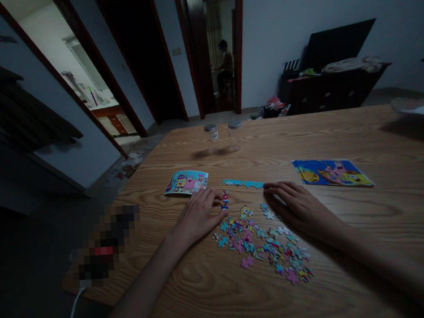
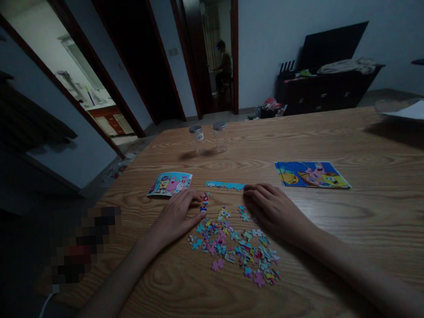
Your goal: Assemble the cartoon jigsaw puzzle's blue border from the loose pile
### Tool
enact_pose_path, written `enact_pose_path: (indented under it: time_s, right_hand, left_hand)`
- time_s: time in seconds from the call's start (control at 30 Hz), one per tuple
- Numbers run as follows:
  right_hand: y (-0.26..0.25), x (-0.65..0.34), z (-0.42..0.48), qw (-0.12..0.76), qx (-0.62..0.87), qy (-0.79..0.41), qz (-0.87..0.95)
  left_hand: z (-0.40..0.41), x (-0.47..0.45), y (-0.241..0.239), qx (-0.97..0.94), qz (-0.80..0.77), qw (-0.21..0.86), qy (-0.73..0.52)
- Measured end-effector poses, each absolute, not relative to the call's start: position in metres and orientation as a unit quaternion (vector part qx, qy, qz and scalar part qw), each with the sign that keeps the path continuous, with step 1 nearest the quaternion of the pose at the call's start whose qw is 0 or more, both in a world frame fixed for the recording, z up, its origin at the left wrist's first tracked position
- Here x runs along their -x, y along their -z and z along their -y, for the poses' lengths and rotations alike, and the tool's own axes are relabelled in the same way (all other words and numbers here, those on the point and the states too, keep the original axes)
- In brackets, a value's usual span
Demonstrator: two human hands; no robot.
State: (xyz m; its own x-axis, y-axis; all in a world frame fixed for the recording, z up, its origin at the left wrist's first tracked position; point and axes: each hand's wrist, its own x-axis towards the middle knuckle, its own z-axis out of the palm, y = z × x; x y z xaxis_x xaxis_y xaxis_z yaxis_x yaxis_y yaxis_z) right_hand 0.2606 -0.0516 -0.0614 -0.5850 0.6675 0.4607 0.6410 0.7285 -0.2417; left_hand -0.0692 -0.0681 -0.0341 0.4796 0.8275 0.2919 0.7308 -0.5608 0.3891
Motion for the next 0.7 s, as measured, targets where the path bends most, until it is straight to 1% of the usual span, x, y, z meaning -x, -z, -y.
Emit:
enact_pose_path:
  time_s: [0.17, 0.33, 0.57, 0.7]
  right_hand:
    - [0.059, -0.262, 0.052, 0.273, 0.363, -0.024, 0.89]
    - [0.046, -0.241, 0.059, 0.286, 0.336, -0.07, 0.895]
    - [0.044, -0.192, 0.045, 0.242, 0.256, -0.097, 0.931]
    - [0.049, -0.183, 0.036, 0.217, 0.251, -0.118, 0.936]
  left_hand:
    - [0.062, 0.074, 0.036, -0.861, -0.44, 0.116, -0.228]
    - [0.059, 0.077, 0.035, -0.863, -0.431, 0.129, -0.229]
    - [0.058, 0.077, 0.035, -0.873, -0.414, 0.123, -0.228]
    - [0.057, 0.077, 0.036, -0.872, -0.402, 0.137, -0.243]
